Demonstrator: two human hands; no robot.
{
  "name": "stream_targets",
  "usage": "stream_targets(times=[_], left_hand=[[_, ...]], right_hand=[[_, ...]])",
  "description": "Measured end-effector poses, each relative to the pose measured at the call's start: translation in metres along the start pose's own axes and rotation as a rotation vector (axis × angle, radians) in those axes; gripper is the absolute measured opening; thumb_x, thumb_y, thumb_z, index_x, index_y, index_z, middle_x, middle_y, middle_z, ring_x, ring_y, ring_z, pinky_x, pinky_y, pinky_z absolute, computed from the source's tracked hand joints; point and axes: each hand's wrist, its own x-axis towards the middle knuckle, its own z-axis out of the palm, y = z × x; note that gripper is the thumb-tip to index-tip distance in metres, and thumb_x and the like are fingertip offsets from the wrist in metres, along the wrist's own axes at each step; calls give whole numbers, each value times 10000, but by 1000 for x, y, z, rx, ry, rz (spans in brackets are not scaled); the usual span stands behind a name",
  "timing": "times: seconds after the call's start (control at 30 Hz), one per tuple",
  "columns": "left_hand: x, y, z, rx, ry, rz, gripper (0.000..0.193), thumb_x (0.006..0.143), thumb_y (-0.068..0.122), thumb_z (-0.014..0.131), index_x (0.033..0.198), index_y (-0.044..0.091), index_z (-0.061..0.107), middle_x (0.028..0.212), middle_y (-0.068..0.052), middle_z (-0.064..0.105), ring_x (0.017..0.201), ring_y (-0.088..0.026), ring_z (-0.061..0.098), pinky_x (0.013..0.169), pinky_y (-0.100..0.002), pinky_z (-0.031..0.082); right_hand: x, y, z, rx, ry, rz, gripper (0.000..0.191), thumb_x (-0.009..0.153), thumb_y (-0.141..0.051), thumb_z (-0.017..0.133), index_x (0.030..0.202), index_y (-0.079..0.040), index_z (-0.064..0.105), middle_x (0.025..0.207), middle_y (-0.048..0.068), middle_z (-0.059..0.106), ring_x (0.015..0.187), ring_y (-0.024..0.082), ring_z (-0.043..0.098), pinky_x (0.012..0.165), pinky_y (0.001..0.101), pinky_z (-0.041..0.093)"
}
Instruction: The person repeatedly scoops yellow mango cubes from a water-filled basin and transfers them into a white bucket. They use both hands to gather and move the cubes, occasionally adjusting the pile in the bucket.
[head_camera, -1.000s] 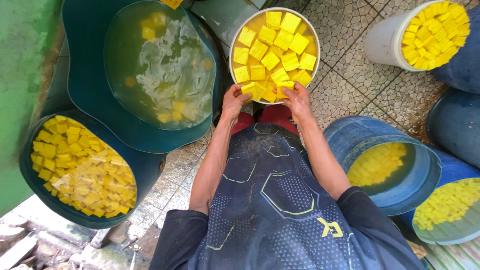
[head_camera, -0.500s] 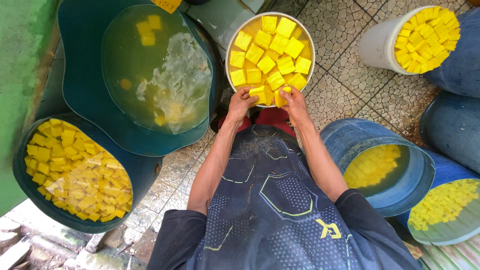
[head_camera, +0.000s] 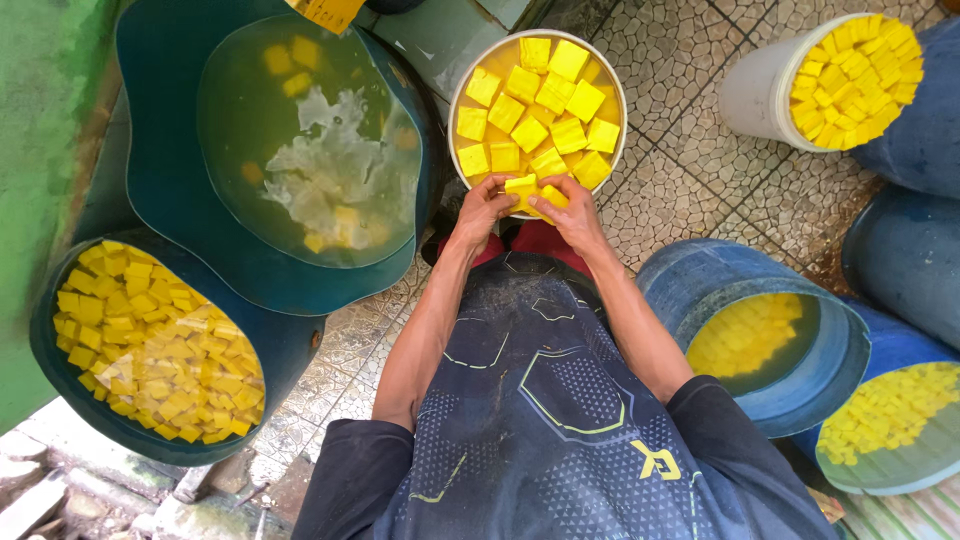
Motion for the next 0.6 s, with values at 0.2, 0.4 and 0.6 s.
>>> stream_targets(times=[0.2, 0.4, 0.6], left_hand=[[9, 8, 7, -104, 143, -3, 280, 907, 65, 575, 1187, 65, 597, 1076, -54, 631, 915, -160, 608, 798, -316, 526], [11, 17, 25, -705, -32, -2, 379, 1052, 359, 501, 1271, 52, 539, 1225, -138, 600, 1102, -274, 580, 989, -460, 473], [2, 52, 14, -915, -178, 306, 575, 1109, 366, 472, 1568, 27, 402, 1520, -125, 516, 1336, -266, 503, 1156, -419, 390]], right_hand=[[-2, -24, 13, -152, 175, -166, 342, 971, -147, 676, 1287, -19, 662, 1210, 141, 681, 1152, 228, 621, 1037, 339, 484], [-2, -63, 42, -737, 237, -553, 605, 955, -154, 695, 1482, 33, 466, 1468, 295, 472, 1323, 470, 476, 1100, 518, 396], [49, -93, 55, -638, 26, -533, 632, 1018, -173, 653, 1572, 3, 406, 1504, 243, 498, 1399, 450, 481, 1168, 482, 418]])
